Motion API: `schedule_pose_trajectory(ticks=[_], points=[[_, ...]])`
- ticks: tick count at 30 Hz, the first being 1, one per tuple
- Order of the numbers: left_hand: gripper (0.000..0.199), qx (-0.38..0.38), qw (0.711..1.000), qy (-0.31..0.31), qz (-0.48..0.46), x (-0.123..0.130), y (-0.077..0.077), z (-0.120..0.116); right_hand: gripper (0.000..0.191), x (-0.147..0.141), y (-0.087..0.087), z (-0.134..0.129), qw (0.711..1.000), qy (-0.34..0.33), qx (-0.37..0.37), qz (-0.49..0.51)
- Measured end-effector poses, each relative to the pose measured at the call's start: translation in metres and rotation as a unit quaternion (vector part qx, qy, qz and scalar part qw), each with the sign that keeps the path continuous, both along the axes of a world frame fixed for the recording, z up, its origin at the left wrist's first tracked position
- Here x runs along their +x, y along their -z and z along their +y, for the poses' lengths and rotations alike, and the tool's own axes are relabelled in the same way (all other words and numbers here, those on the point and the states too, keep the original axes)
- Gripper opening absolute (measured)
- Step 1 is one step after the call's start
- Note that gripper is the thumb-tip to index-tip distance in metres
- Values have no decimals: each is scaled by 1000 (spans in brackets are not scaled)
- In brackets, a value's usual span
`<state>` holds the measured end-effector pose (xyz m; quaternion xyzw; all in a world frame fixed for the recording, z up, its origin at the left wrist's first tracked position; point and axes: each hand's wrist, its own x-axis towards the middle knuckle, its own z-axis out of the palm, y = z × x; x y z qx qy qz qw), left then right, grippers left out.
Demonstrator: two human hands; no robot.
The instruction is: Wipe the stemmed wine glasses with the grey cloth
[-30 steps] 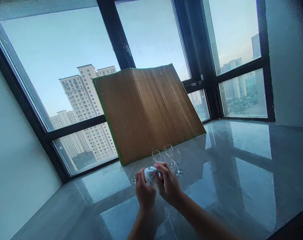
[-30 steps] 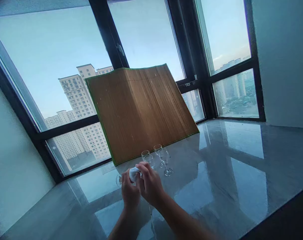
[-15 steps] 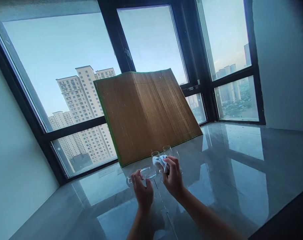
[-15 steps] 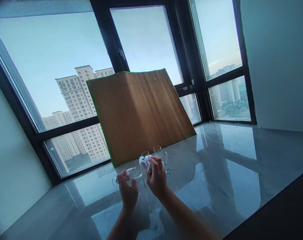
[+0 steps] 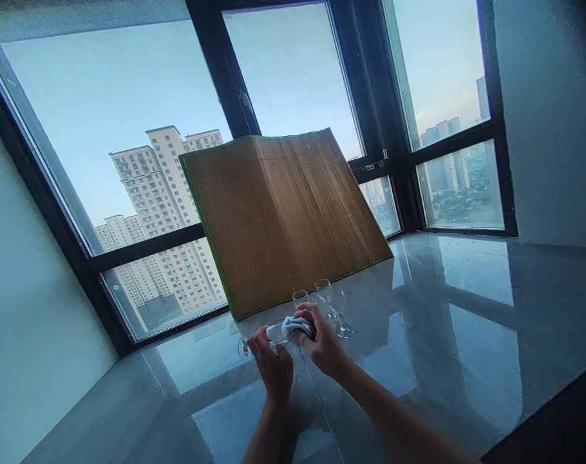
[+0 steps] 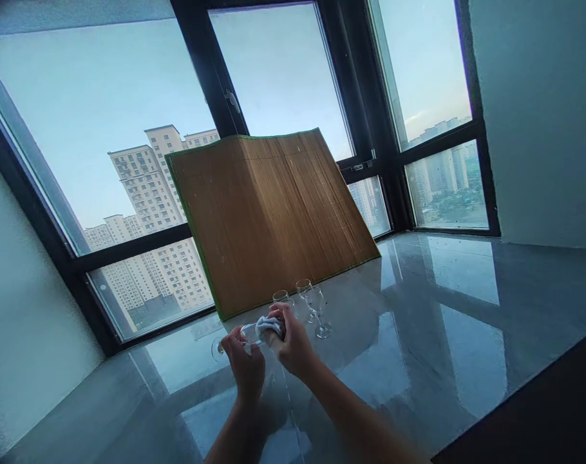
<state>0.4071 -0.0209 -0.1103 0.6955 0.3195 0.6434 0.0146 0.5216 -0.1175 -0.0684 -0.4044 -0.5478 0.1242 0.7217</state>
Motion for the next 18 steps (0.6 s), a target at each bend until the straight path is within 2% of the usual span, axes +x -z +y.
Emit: schedule_pose_trajectory(ticks=[5,8,15,18], points=[[42,22,999,43,14,-3,1,-1,34,-1,2,1,999,-43,-28,11],[45,27,998,45,19,-4,1,-3,34,-2,4,4,998,-46,-39,18],[45,34,997,48,46,-8,-4,-11,28,-6,12,9,997,48,-40,39],[39,54,995,50,67,-18,-6,-14,27,-8,13,7,995,-7,-57,77]])
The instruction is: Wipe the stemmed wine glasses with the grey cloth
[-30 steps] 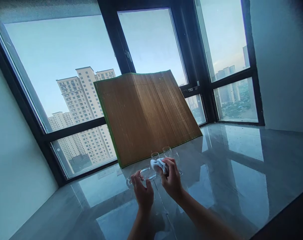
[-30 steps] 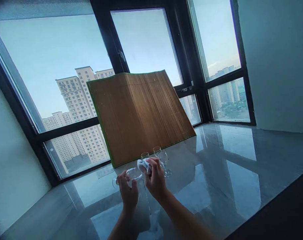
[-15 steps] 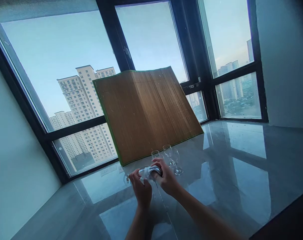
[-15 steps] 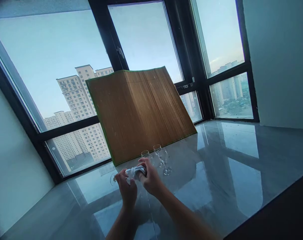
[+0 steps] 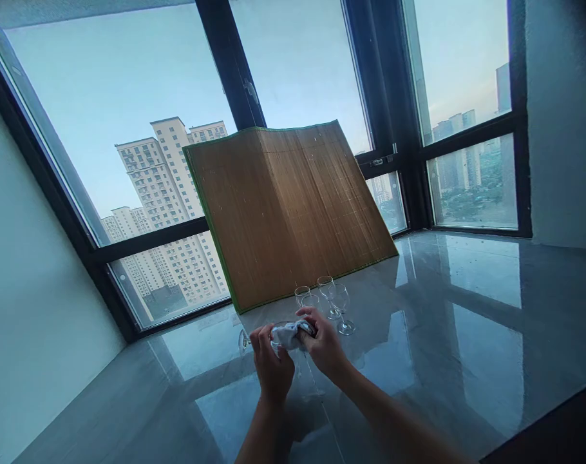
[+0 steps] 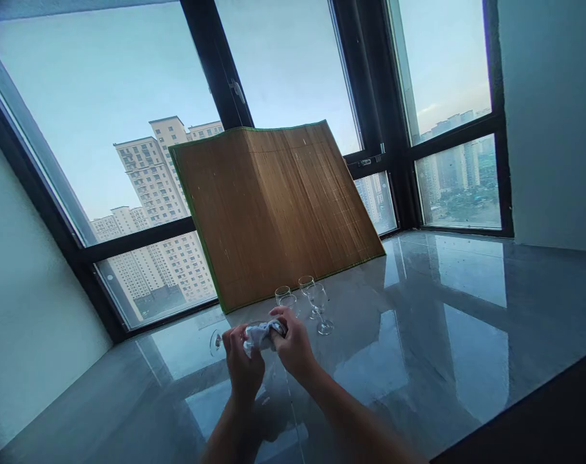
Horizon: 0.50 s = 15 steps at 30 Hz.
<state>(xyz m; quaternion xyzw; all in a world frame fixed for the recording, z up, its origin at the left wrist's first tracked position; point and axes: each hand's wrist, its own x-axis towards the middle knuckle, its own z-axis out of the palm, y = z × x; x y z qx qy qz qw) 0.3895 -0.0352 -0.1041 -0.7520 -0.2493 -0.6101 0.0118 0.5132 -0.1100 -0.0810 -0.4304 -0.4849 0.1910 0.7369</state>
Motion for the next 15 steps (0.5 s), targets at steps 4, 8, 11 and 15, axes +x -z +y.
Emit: schedule_pose_trajectory(ticks=[4,8,11,15], points=[[38,-21,1000,-8,-12,-9,0,-6,28,-1,-6,-5,988,-135,-27,70],[39,-44,998,-1,-40,-6,2,-10,42,4,-13,-12,969,-198,-63,136],[39,-76,995,22,-64,-2,3,-11,47,10,-15,-16,962,-211,-77,154],[32,-139,984,53,-99,1,0,-9,49,14,-14,-15,959,-206,-67,183]])
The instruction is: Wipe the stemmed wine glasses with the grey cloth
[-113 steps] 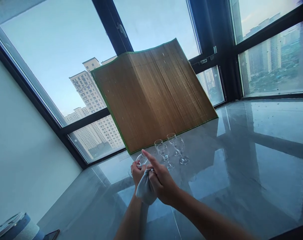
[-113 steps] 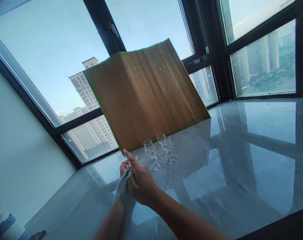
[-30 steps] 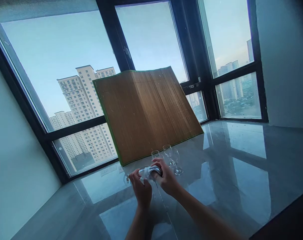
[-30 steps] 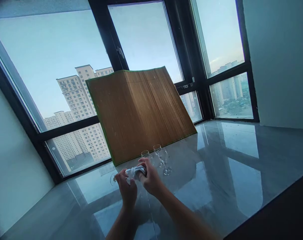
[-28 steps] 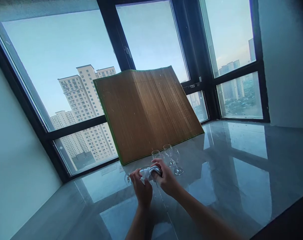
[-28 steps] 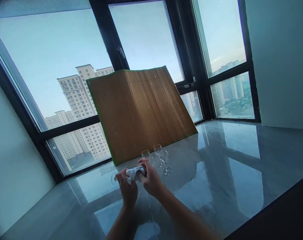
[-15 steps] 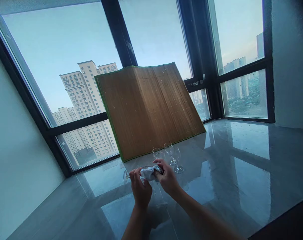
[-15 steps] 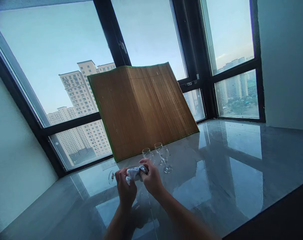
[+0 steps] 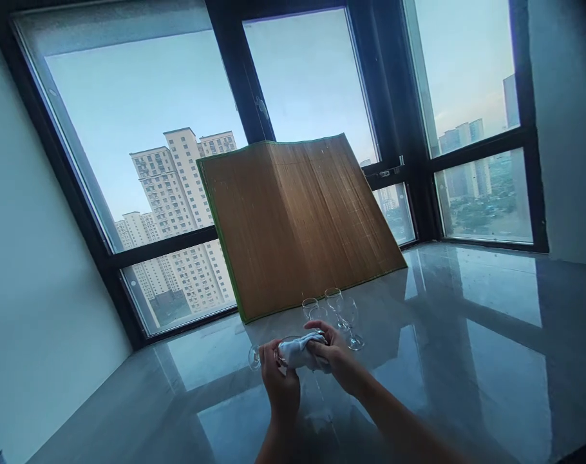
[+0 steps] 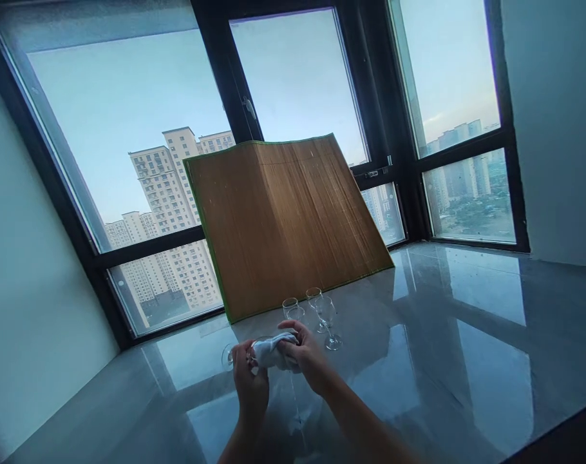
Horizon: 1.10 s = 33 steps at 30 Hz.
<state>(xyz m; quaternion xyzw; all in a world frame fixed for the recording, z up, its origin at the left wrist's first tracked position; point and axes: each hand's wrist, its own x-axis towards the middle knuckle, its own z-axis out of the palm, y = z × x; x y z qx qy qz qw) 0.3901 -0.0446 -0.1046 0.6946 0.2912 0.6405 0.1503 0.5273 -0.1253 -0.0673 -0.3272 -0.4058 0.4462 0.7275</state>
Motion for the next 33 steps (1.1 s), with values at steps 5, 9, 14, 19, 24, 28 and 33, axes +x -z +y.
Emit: schedule_pose_trajectory(ticks=[5,9,14,19,24,28,33], points=[[34,-102,992,59,-56,3,-7,-1,45,0,-7,2,998,55,35,-19],[29,-176,976,103,-77,8,-12,-8,31,15,-22,-5,955,249,104,-121],[39,-297,910,237,-167,22,-8,-24,25,67,-20,-13,773,608,130,-121],[44,-427,785,398,-205,44,0,-41,28,112,11,-2,694,695,52,-182],[48,-530,723,416,-156,59,1,-45,32,126,41,12,708,675,-46,-203],[49,-518,733,416,-142,63,-2,-45,31,126,51,16,725,650,-78,-216],[57,-514,750,405,-95,68,1,-39,34,124,52,17,729,643,-110,-206]])
